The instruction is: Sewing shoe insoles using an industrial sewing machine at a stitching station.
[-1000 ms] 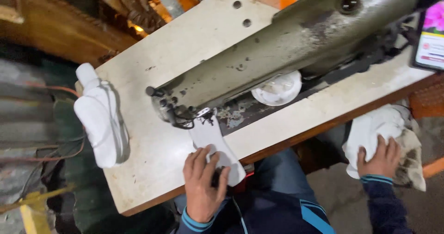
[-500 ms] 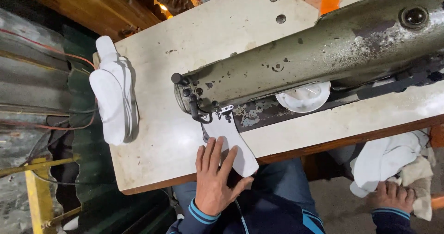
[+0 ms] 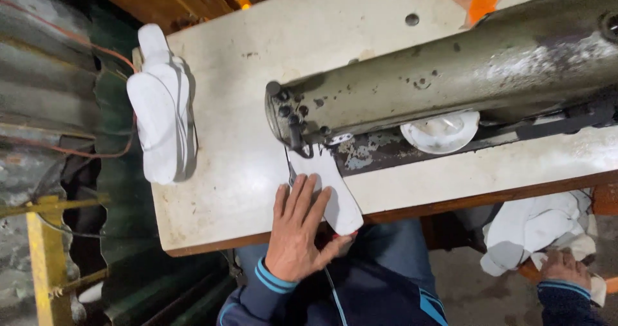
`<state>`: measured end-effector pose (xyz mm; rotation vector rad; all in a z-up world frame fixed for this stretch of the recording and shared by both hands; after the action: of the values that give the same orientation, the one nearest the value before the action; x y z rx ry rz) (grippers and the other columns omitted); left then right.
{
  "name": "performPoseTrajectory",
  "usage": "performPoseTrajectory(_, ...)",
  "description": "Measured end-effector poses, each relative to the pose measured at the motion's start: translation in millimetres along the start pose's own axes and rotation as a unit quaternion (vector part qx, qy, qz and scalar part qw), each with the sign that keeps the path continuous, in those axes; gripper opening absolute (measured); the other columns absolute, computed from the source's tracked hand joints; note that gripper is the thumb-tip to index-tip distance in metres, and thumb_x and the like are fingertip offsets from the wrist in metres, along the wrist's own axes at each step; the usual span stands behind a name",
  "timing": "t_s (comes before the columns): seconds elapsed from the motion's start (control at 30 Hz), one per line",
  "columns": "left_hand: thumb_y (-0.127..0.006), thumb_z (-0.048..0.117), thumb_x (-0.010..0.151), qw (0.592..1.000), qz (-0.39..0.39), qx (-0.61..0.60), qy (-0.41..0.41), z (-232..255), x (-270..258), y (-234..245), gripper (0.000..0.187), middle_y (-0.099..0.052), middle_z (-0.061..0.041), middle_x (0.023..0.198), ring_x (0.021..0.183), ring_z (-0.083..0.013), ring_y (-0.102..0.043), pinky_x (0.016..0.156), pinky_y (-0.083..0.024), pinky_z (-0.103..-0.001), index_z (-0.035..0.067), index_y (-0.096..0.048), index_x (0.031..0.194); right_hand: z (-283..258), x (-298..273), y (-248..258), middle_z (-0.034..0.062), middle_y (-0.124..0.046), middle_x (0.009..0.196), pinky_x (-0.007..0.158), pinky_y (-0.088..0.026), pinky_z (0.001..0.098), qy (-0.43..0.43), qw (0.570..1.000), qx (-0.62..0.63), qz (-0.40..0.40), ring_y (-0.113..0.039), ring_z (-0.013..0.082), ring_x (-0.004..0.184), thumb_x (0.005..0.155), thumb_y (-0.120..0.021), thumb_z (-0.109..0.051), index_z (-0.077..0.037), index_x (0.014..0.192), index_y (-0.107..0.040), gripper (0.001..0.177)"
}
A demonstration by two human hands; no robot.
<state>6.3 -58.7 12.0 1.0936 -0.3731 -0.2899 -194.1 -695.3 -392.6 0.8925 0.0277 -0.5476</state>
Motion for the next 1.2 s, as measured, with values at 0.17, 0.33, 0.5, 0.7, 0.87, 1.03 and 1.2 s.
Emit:
performPoseTrajectory(0.17,-0.057,0.065,0.101,1.000,0.009,0.010,-0.022,-13,1,-4,0.090,-0.019,-0.015,0.172,0.163,-0.0360,-0.017,0.136,-0.014,-0.062,0.010,-0.025,0.165,14,-5,8,-0.0068,-0.073,0.135,0.124,-0.036,0.0419,-0.020,0.998,-0.001,-0.065,-0.060,0.0227,0.137,0.097,-0.042,-0.081,-0.038,0.130,-0.067,0.060)
performPoseTrajectory(0.33,-0.059,0.067,0.098,0.999,0.019,0.018,-0.028,-22,3,-5,0.095,-0.028,-0.020,0.169,0.160,-0.0379,-0.024,0.134,-0.018,-0.060,0.001,-0.031,0.161,21,-36,56,-0.0197,-0.077,0.121,0.132,-0.031,0.0317,0.046,0.996,-0.050,-0.061,-0.066,0.0115,0.133,0.100,-0.026,-0.085,-0.055,0.114,-0.075,0.059)
performPoseTrajectory(0.5,-0.059,0.069,0.098,0.999,0.006,-0.003,-0.038,-31,4,-2,0.096,-0.028,-0.018,0.170,0.161,-0.0372,-0.023,0.134,-0.017,-0.059,0.005,-0.030,0.162,21,-28,34,-0.0211,-0.051,0.163,0.135,-0.021,0.0417,0.072,0.987,0.019,-0.140,-0.041,0.0166,0.158,0.102,-0.039,-0.058,-0.055,0.137,-0.062,0.042)
performPoseTrajectory(0.7,-0.075,0.061,0.085,0.996,0.067,-0.056,-0.023,-30,8,2,0.091,-0.045,-0.026,0.159,0.153,-0.0422,-0.035,0.127,-0.015,-0.062,-0.001,-0.053,0.148,16,-35,57,-0.0189,-0.064,0.146,0.142,-0.023,0.0386,0.078,0.996,-0.015,-0.038,-0.049,0.0140,0.153,0.094,-0.049,-0.061,-0.054,0.125,-0.069,0.037)
performPoseTrajectory(0.87,-0.072,0.064,0.085,0.996,0.073,-0.045,-0.031,-31,7,3,0.091,-0.044,-0.025,0.159,0.153,-0.0411,-0.034,0.127,-0.015,-0.061,0.000,-0.054,0.148,23,-53,73,-0.0307,-0.063,0.133,0.143,-0.025,0.0323,0.061,0.993,-0.098,0.017,-0.053,0.0011,0.143,0.087,-0.045,-0.078,-0.062,0.116,-0.064,0.038)
performPoseTrajectory(1.03,-0.049,0.070,0.098,0.999,0.038,0.007,-0.038,-30,3,3,0.091,-0.023,-0.022,0.170,0.161,-0.0415,-0.018,0.132,-0.014,-0.063,0.007,-0.034,0.162,17,-51,84,-0.0423,-0.061,0.120,0.143,-0.026,0.0260,0.037,0.981,-0.181,0.061,-0.056,-0.0118,0.133,0.080,-0.039,-0.095,-0.069,0.107,-0.059,0.043)
performPoseTrajectory(1.2,-0.058,0.067,0.097,0.998,0.057,0.015,-0.029,-26,3,1,0.091,-0.021,-0.025,0.171,0.161,-0.0437,-0.019,0.131,-0.017,-0.064,0.010,-0.032,0.163,13,-28,55,-0.0325,-0.048,0.161,0.139,-0.013,0.0397,-0.016,0.981,-0.043,-0.189,-0.039,0.0083,0.159,0.093,-0.030,-0.087,-0.063,0.137,-0.056,0.058)
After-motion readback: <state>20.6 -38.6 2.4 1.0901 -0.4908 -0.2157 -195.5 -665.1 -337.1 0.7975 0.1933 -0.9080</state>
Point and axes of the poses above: each hand's wrist, its own x-axis towards the middle knuckle, its own y-axis out of the back of the hand, z = x × y, the point moved 4 cm from there along x, towards the middle knuckle
